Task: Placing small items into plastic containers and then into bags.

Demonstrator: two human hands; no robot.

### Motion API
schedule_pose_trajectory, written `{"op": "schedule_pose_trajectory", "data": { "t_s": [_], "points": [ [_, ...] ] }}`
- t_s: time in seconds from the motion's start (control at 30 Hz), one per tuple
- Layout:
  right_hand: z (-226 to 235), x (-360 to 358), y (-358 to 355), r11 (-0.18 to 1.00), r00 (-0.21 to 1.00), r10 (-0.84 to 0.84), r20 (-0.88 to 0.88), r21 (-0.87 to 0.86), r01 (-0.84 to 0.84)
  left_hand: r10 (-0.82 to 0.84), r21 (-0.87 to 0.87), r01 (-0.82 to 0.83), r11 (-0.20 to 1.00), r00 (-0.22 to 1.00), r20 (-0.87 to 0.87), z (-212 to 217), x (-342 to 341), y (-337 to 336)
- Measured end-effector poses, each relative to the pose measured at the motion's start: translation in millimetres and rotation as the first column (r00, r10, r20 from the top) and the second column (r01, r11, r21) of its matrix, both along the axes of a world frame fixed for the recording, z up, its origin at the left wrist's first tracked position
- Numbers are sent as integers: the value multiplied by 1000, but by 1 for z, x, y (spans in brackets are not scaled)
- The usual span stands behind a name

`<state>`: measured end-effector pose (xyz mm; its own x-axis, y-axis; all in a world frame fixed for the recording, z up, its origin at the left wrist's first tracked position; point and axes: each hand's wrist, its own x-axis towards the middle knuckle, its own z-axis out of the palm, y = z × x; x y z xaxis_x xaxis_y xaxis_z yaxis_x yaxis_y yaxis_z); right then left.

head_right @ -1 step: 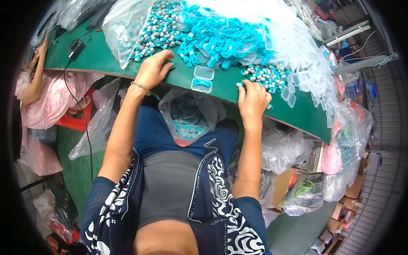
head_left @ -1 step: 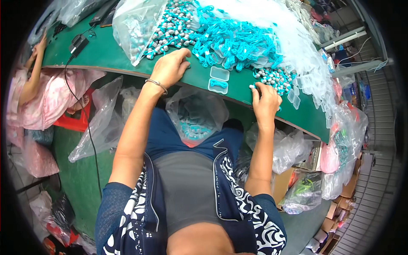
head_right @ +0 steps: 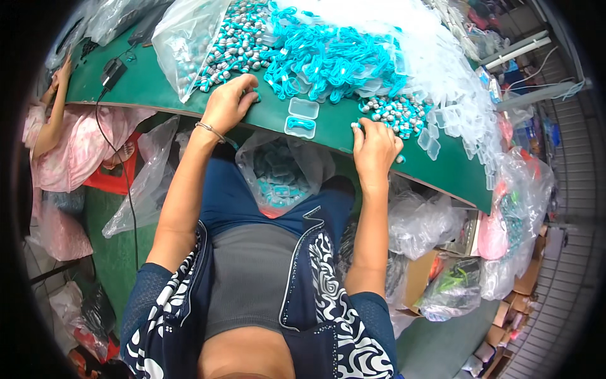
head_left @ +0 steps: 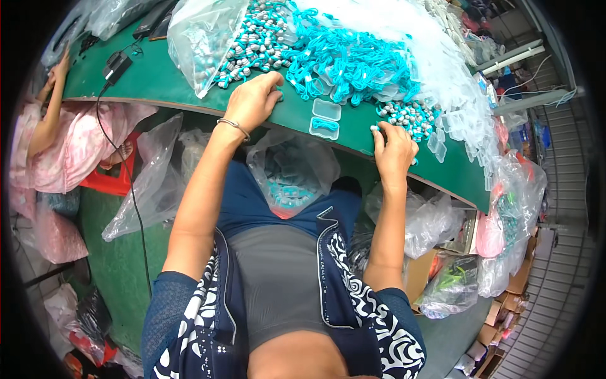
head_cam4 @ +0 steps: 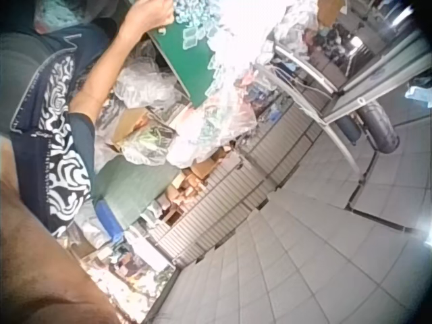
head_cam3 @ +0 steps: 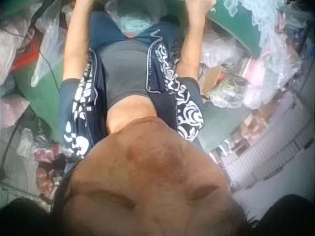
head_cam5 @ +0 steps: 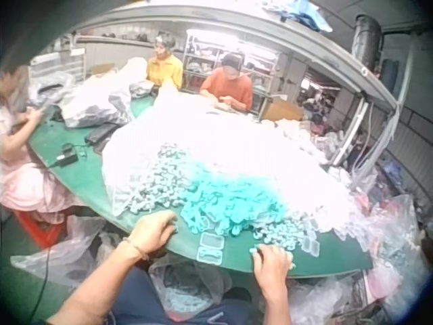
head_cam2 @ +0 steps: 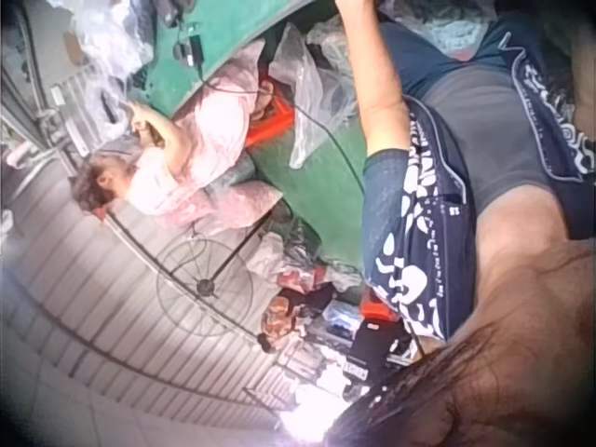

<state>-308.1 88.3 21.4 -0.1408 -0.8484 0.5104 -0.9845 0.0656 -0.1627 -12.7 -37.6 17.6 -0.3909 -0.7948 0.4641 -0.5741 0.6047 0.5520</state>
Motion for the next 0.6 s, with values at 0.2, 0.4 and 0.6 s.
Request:
{"op": "schedule_pose_trajectory", "data": {
  "t_s": [0.2, 0.4, 0.6],
  "points": [
    [-2, 12, -3, 996, 999, 48, -8, -77, -49, 22, -93, -30, 995, 996, -86, -11, 3, 7],
    [-9, 19, -4, 965, 968, 235, 87, -141, -221, 20, -74, -32, 997, 988, -154, -13, 3, 10],
    [-12, 7, -13, 968, 949, 229, 215, -152, -200, 104, -124, -108, 986, 994, -33, -11, -3, 16]
  ]
}}
